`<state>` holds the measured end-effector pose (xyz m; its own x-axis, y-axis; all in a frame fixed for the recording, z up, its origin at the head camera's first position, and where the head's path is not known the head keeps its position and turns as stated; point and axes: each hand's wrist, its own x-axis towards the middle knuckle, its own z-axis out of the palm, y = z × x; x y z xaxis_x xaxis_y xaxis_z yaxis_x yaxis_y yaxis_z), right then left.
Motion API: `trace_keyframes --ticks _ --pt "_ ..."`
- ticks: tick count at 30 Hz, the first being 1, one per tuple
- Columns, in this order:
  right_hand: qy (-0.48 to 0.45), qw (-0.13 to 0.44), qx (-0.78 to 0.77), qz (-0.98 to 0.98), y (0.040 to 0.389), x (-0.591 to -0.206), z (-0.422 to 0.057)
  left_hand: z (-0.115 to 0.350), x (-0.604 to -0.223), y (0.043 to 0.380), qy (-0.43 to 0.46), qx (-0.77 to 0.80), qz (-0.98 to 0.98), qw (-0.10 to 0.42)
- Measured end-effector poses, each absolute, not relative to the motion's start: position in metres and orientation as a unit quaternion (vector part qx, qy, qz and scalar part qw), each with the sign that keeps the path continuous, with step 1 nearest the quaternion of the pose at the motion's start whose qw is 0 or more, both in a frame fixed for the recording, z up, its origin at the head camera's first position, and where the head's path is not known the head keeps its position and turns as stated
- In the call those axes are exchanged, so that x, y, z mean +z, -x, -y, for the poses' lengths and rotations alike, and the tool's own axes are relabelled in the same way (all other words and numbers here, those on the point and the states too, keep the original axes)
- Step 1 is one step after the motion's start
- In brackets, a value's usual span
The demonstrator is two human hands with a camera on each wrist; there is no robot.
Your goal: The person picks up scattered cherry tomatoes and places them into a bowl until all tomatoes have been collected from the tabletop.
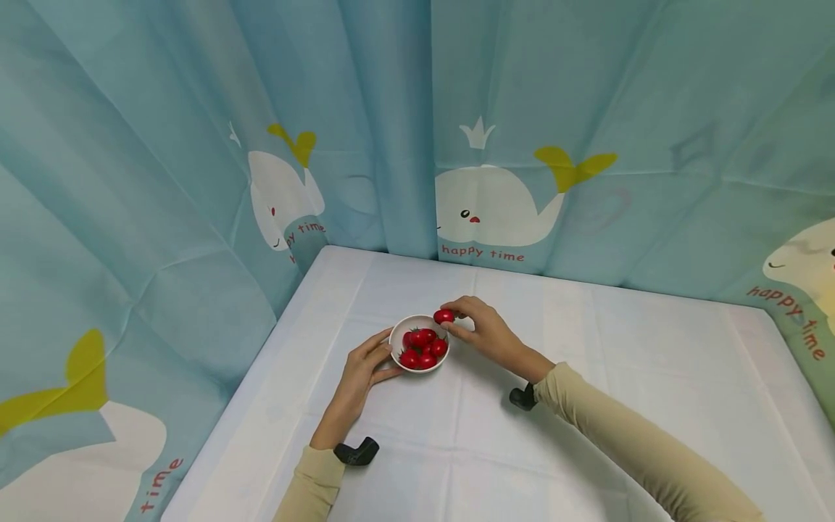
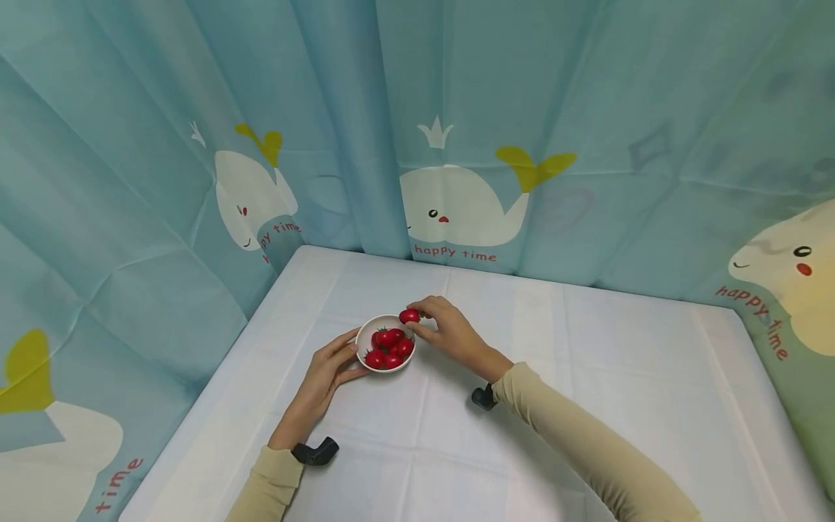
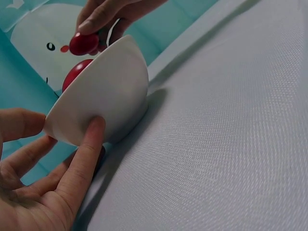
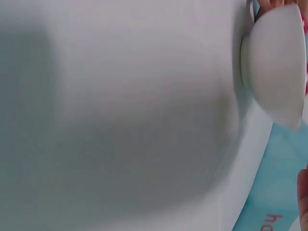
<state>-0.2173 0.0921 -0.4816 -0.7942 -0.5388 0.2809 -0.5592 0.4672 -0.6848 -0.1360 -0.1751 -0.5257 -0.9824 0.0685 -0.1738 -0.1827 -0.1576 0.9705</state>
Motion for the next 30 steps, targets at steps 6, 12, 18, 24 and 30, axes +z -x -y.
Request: trace_keyframes --ticks 6,12,18,24,30 --pt "-0.354 0.023 0.408 0.841 0.207 -0.484 -0.082 0.175 -0.525 0.136 0.039 0.759 -0.644 0.083" --pt "-0.394 0.044 0.382 0.835 0.199 -0.486 -0.075 0.175 -0.525 0.135 0.040 0.761 -0.642 0.083" --pt "-0.426 0.060 0.339 0.837 0.194 -0.487 -0.073 0.175 -0.526 0.135 0.041 0.764 -0.638 0.083" --pt "-0.439 0.053 0.304 0.844 0.196 -0.488 -0.072 0.175 -0.525 0.135 0.039 0.762 -0.641 0.082" --pt "-0.456 0.046 0.285 0.842 0.196 -0.489 -0.070 0.175 -0.525 0.135 0.040 0.762 -0.641 0.083"
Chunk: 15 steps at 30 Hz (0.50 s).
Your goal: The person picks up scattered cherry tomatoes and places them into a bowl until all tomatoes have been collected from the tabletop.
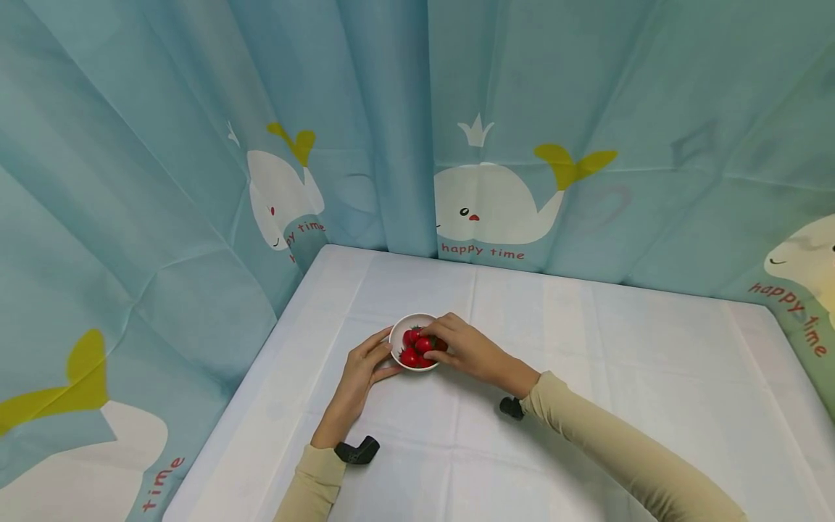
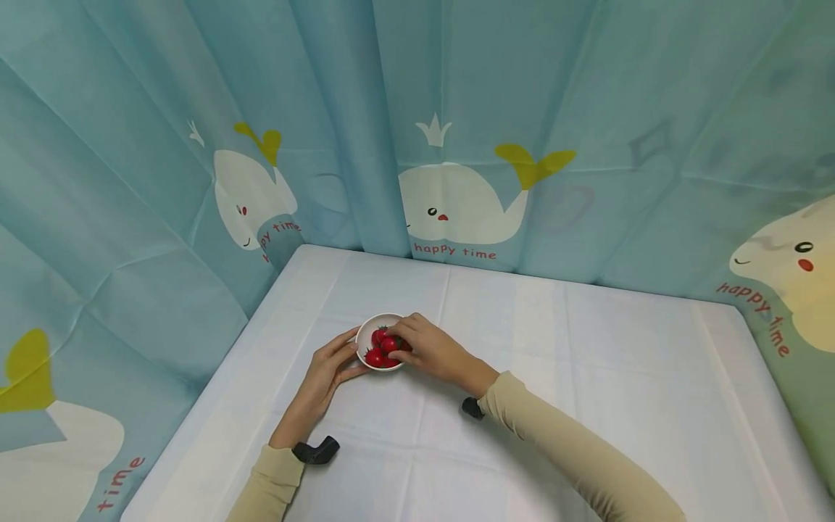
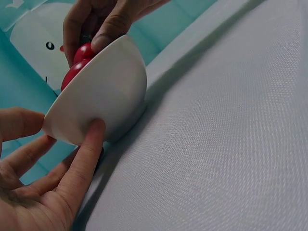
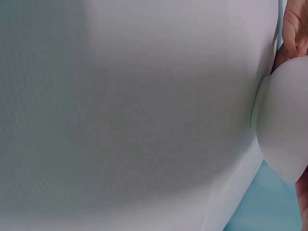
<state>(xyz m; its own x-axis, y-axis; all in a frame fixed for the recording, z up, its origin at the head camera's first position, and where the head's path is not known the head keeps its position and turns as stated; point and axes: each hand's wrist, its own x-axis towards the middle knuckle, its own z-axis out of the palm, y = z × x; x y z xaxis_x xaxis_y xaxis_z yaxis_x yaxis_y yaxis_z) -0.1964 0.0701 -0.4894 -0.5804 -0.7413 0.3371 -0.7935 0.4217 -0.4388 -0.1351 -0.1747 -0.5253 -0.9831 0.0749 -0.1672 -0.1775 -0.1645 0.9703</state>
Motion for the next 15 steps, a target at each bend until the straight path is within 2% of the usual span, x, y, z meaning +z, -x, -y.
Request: trace_keyframes --ticks 15 --pt "-0.461 -0.015 0.270 0.845 0.2027 -0.4838 -0.0707 0.1740 -0.5240 0.1354 0.041 0.754 -0.650 0.084"
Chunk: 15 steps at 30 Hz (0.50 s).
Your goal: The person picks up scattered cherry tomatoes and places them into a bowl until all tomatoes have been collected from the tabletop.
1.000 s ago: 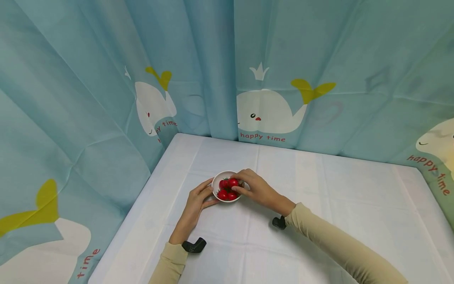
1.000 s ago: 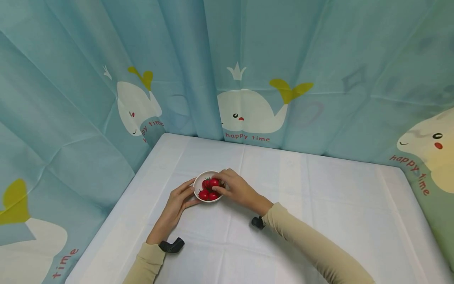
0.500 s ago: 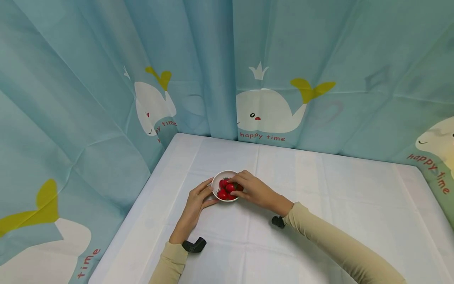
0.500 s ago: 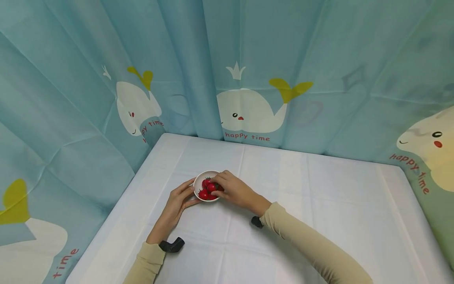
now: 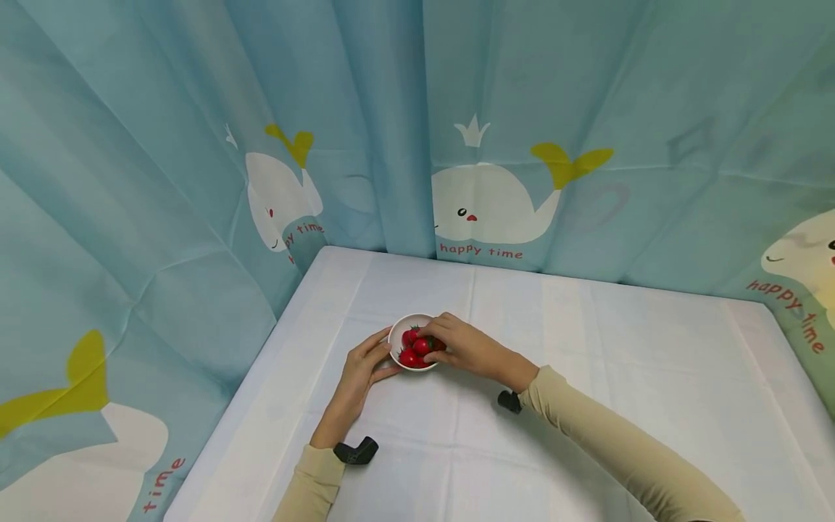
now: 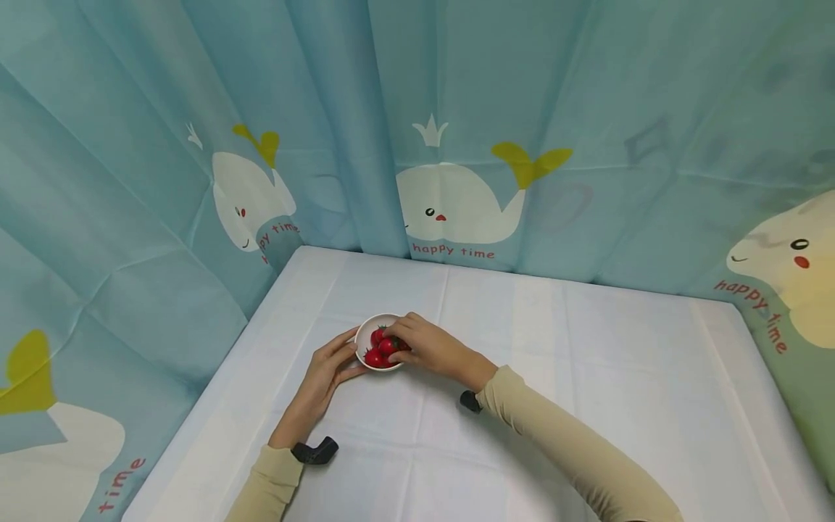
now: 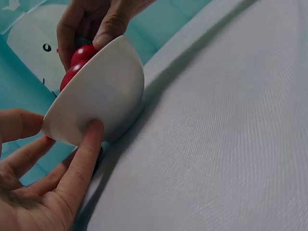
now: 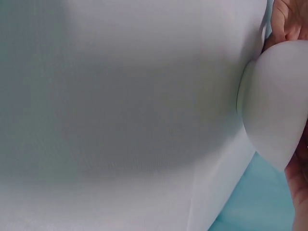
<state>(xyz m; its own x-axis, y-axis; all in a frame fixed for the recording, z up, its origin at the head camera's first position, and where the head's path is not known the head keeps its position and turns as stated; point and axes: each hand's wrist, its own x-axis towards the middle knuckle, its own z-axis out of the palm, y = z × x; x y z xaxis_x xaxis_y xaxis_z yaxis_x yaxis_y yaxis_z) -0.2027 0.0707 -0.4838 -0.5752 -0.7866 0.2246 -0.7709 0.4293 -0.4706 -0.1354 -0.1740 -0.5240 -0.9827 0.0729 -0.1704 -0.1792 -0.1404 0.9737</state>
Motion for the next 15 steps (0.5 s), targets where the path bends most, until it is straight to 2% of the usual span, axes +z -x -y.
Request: trace_keyframes --ticks 3,7,11,15 --pt "0.459 0.021 -0.280 -0.843 0.202 -0.481 -0.074 0.176 -0.524 0.136 0.044 0.743 -0.662 0.082" --pt "0.453 0.000 -0.284 -0.845 0.196 -0.475 -0.085 0.181 -0.522 0.137 0.037 0.730 -0.678 0.083" --pt "0.446 -0.040 -0.271 -0.852 0.188 -0.466 -0.107 0.188 -0.517 0.140 0.027 0.705 -0.703 0.089" --pt "0.449 -0.096 -0.246 -0.853 0.177 -0.456 -0.134 0.198 -0.507 0.140 0.018 0.643 -0.762 0.067"
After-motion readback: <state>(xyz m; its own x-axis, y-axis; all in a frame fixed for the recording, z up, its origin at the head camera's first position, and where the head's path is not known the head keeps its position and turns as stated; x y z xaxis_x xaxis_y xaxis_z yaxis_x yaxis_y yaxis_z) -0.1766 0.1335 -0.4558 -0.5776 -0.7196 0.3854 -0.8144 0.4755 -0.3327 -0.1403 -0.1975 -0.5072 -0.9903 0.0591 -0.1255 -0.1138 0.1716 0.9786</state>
